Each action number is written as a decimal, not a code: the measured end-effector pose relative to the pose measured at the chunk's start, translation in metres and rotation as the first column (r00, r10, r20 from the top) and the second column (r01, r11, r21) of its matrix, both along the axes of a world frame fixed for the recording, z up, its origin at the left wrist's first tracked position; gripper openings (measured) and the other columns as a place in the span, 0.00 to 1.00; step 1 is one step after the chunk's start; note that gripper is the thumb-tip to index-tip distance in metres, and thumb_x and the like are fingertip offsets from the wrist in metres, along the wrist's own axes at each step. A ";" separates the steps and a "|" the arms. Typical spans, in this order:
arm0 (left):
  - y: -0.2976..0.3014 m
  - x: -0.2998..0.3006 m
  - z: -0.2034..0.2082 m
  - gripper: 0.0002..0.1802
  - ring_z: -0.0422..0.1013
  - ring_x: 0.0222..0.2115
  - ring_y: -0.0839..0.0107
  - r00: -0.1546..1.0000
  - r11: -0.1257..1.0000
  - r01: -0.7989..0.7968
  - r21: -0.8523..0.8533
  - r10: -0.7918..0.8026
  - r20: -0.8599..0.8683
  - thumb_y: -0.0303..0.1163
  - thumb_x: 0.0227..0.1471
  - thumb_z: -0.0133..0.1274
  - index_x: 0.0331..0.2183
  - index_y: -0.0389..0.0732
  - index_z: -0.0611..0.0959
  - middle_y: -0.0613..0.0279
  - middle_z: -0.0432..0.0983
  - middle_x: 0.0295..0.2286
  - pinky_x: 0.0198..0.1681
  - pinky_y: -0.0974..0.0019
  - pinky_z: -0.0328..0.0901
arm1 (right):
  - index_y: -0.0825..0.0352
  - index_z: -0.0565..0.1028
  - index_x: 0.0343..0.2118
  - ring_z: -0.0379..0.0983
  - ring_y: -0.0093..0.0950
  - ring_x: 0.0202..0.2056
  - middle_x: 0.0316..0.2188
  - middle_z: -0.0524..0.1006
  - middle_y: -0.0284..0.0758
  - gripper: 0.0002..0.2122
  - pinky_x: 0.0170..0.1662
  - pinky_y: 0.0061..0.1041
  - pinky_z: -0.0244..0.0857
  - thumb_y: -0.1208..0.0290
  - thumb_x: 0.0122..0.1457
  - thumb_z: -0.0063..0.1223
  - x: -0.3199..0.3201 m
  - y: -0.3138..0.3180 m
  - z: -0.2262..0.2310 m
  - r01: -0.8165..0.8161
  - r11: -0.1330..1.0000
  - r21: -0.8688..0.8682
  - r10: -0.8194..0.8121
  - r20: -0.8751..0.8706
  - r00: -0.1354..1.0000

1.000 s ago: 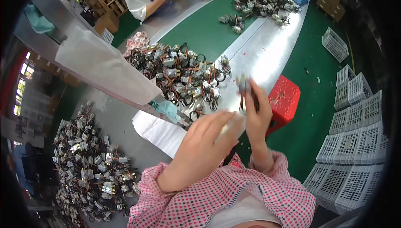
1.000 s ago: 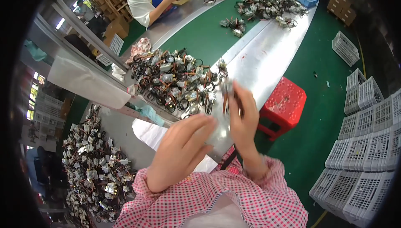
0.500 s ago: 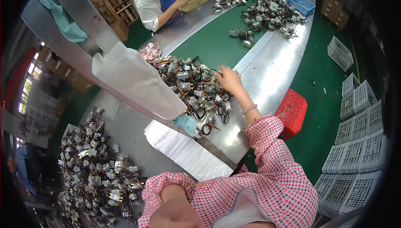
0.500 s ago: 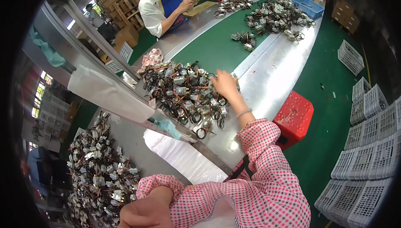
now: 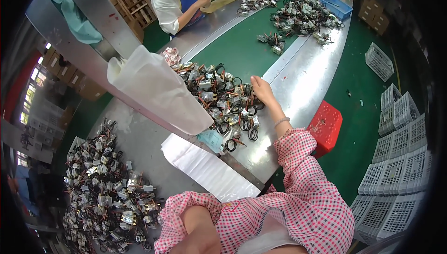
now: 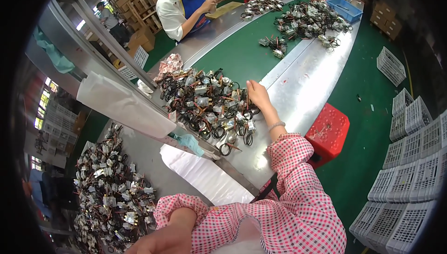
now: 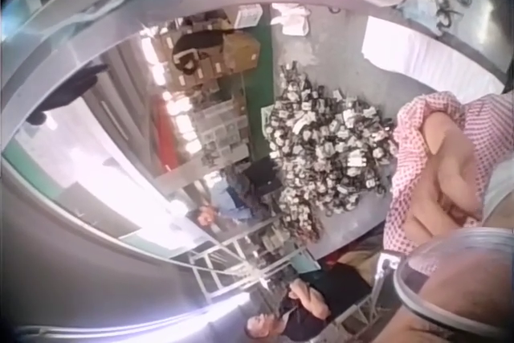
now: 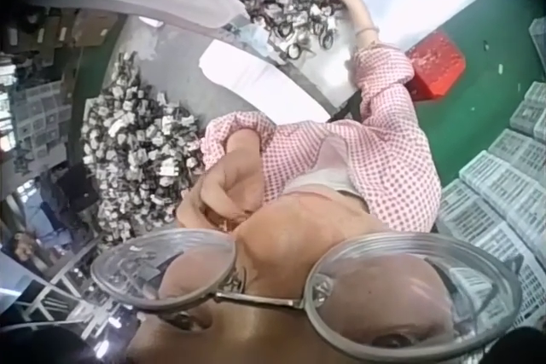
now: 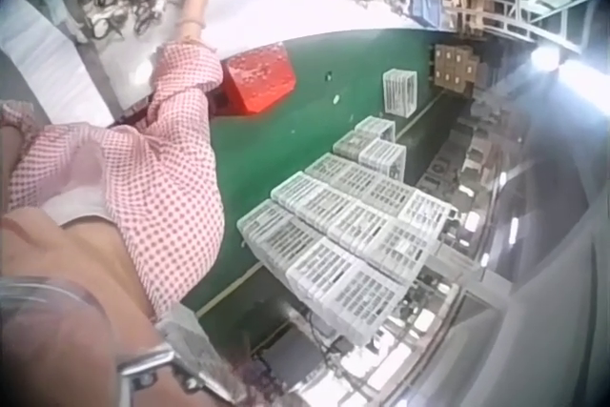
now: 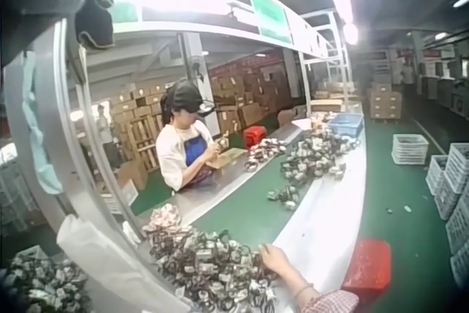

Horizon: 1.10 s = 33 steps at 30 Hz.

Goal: Applying adhesive labels to small electric motors on an assembly line.

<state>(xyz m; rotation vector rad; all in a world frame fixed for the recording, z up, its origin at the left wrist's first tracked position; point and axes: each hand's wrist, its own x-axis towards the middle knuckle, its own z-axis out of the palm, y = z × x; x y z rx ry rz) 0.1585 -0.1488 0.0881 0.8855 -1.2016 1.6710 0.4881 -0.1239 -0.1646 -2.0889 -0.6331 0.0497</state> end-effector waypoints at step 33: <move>-0.050 -0.029 0.013 0.11 0.59 0.40 0.68 0.920 0.939 -0.323 -0.120 0.341 0.190 0.19 0.40 0.47 0.32 0.36 0.76 0.63 0.68 0.33 0.36 0.72 0.60 | 0.66 0.67 0.45 0.60 0.42 0.48 0.43 0.65 0.43 0.24 0.50 0.36 0.56 0.75 0.39 0.55 -0.246 -0.166 0.034 -0.701 0.708 -0.085 0.695 0.261 0.670</move>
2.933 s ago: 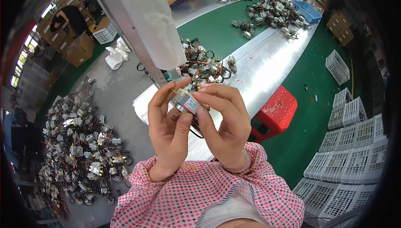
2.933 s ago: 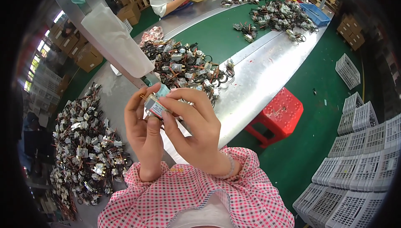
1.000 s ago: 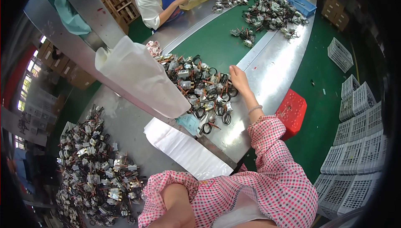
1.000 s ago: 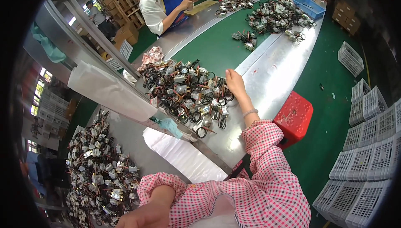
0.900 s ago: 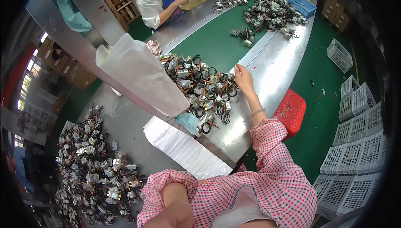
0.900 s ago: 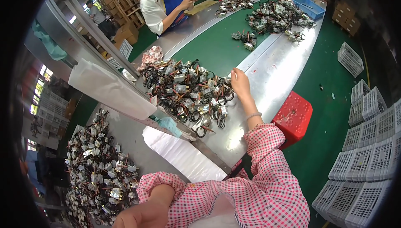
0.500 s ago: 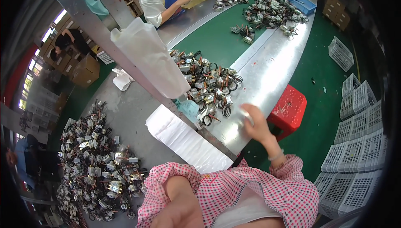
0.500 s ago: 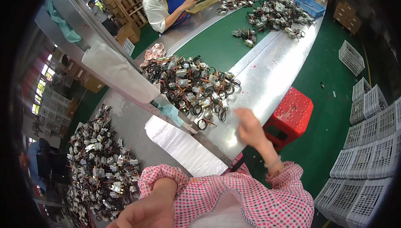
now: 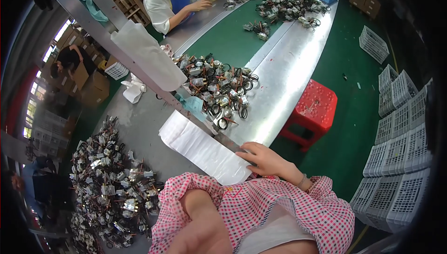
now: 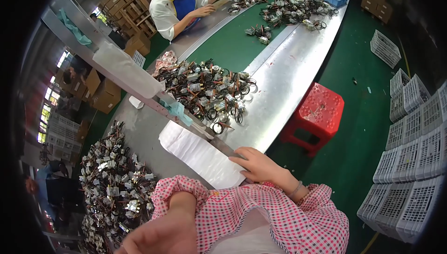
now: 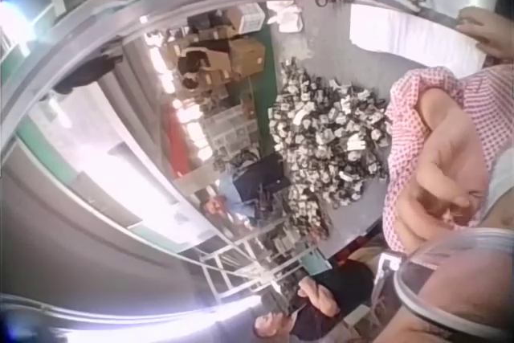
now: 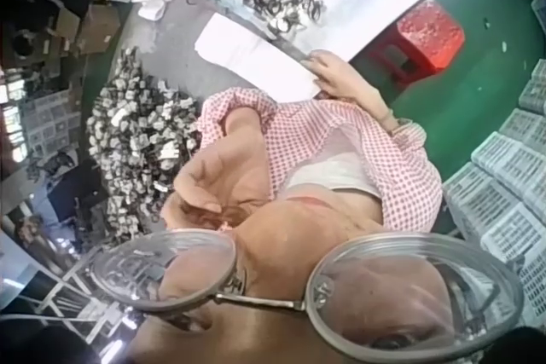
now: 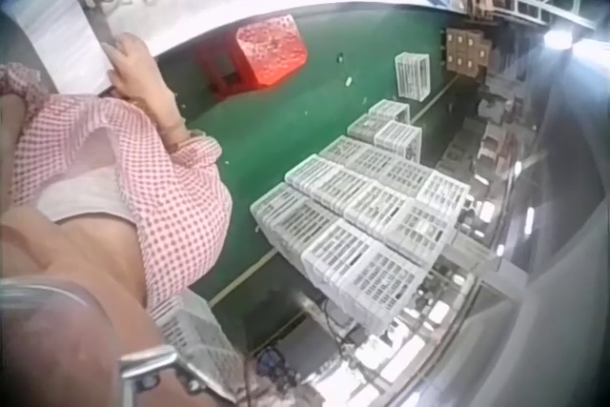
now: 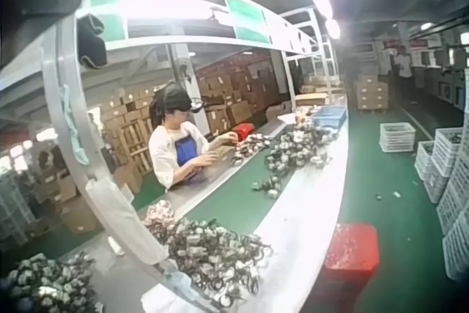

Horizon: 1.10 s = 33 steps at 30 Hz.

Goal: Applying adhesive labels to small electric motors on an assembly line.

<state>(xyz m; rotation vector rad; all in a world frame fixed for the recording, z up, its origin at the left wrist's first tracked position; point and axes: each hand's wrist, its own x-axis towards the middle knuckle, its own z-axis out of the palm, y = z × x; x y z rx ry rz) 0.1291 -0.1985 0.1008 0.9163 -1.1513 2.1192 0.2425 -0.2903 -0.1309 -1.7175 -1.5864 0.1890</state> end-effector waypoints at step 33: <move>0.116 -0.026 -0.119 0.17 0.68 0.39 0.65 -0.233 0.790 -0.586 0.182 0.052 -0.971 0.26 0.42 0.51 0.39 0.35 0.73 0.56 0.72 0.35 0.44 0.65 0.59 | 0.71 0.71 0.34 0.69 0.27 0.34 0.32 0.72 0.37 0.08 0.38 0.22 0.62 0.78 0.49 0.51 0.014 0.063 0.045 0.171 0.955 0.243 -0.011 -0.546 0.837</move>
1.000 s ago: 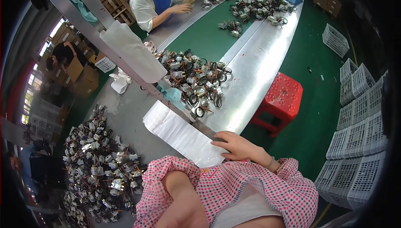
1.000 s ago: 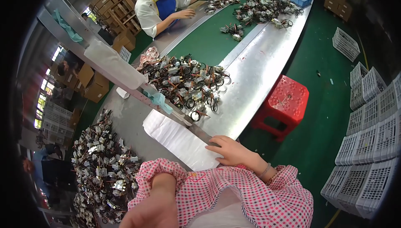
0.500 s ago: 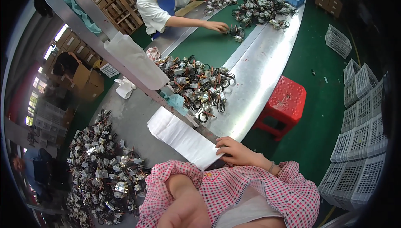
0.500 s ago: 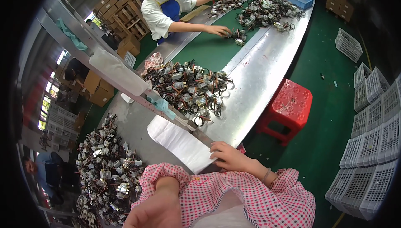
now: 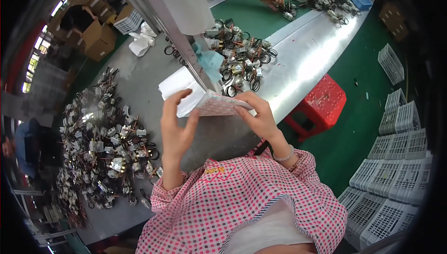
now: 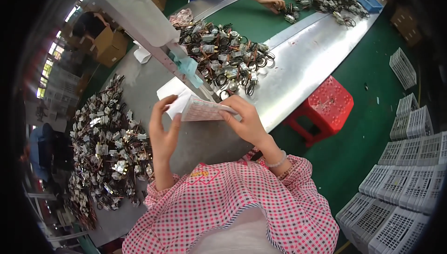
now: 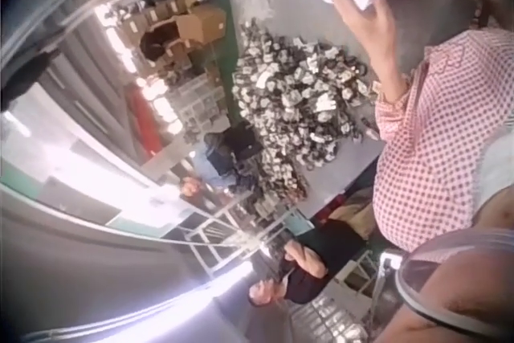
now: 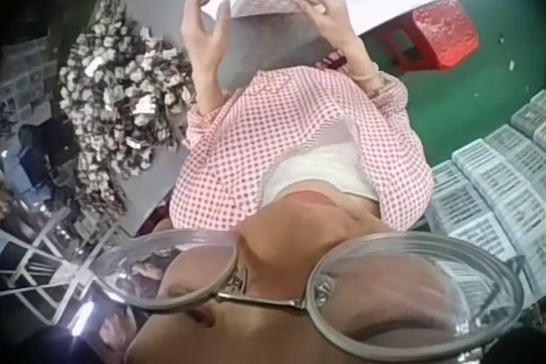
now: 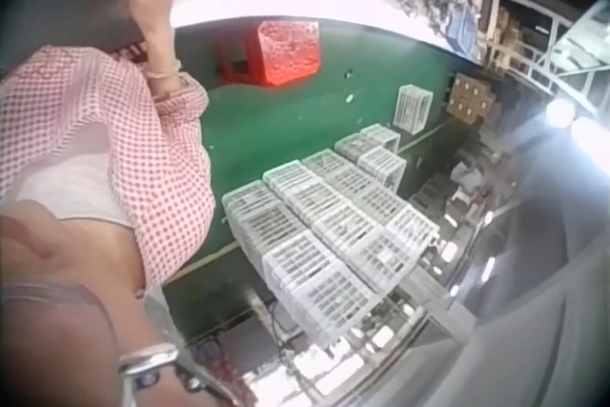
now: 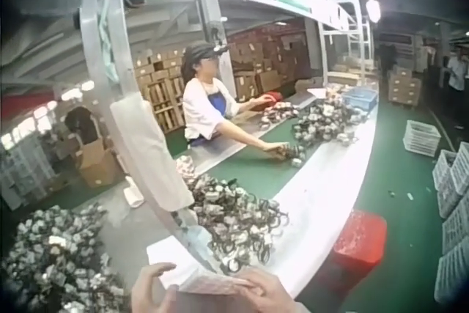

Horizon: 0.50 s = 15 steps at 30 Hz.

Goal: Applying adhesive labels to small electric motors on an assembly line.

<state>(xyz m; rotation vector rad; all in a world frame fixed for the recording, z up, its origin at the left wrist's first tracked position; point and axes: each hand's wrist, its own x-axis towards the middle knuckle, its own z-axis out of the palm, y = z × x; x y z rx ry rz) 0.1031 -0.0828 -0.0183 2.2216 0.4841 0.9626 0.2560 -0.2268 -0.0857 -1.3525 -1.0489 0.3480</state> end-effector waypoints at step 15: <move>-0.010 0.026 -0.020 0.08 0.64 0.24 0.74 0.991 0.986 0.136 -0.091 -0.137 -0.002 0.23 0.44 0.52 0.31 0.34 0.76 0.61 0.68 0.21 0.31 0.72 0.60 | 0.66 0.74 0.31 0.65 0.35 0.39 0.29 0.70 0.34 0.11 0.45 0.35 0.58 0.80 0.40 0.55 -0.011 0.016 0.032 0.361 0.911 0.198 -0.405 0.594 0.695</move>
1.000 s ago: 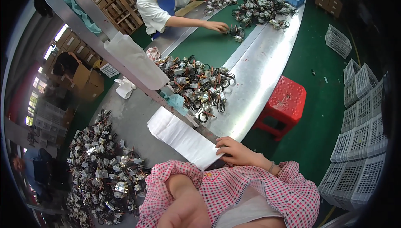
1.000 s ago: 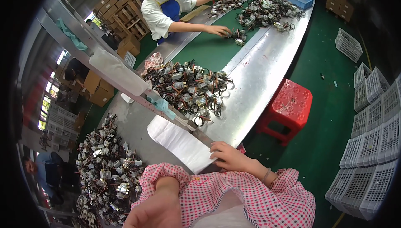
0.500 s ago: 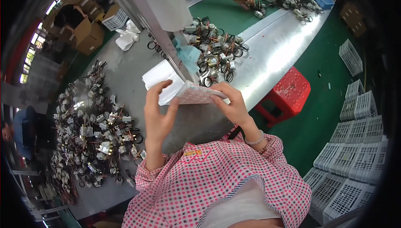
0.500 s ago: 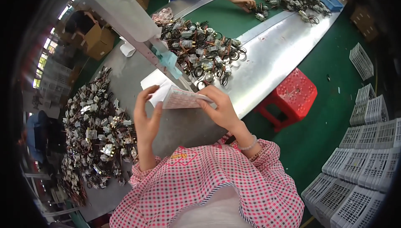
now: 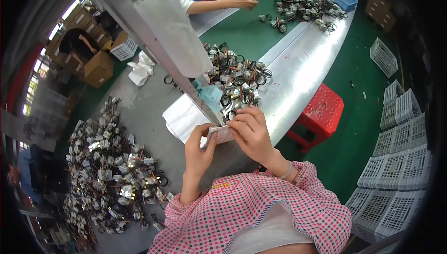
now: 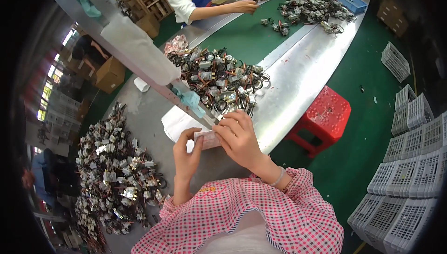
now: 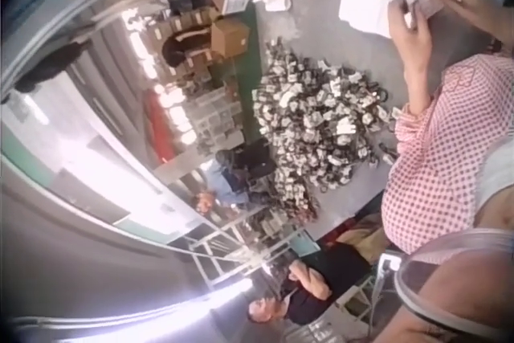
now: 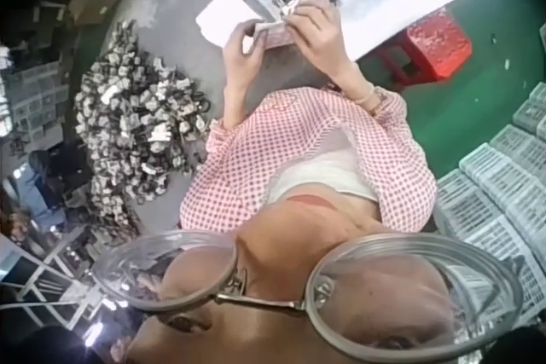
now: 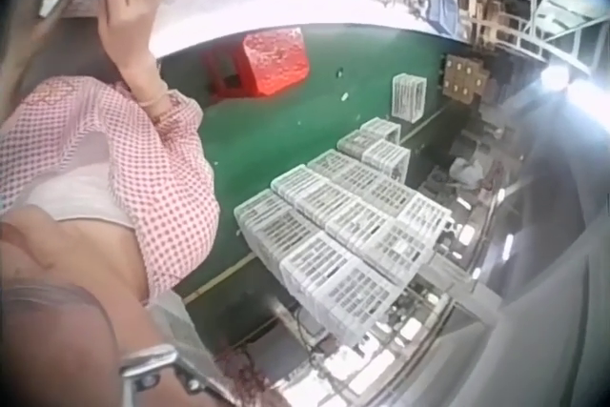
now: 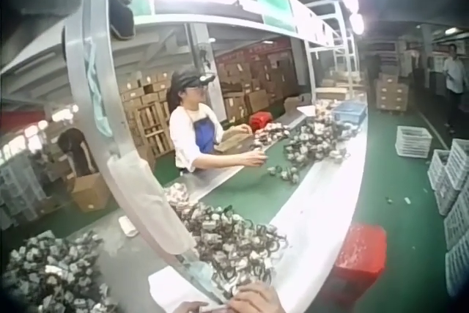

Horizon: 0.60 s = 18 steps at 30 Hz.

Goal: Applying adhesive labels to small electric motors on an assembly line.

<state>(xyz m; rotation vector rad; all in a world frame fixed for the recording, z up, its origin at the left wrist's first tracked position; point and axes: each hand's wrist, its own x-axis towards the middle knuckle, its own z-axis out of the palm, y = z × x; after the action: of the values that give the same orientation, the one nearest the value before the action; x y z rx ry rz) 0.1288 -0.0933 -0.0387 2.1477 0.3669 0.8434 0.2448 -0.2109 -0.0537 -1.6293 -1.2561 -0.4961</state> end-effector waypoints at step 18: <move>-0.004 0.007 -0.008 0.07 0.64 0.20 0.78 0.995 0.995 -0.095 -0.036 0.094 -0.017 0.28 0.47 0.51 0.25 0.33 0.74 0.61 0.70 0.17 0.25 0.74 0.60 | 0.63 0.76 0.29 0.65 0.31 0.40 0.28 0.70 0.29 0.09 0.49 0.41 0.54 0.77 0.41 0.55 -0.003 0.011 -0.029 0.056 0.993 0.108 -0.062 0.059 0.996</move>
<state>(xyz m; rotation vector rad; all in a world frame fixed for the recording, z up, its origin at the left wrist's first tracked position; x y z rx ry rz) 0.1362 -0.0976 -0.0467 2.1171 0.4914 0.8665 0.2421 -0.2002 -0.0827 -1.5758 -1.2089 -0.6437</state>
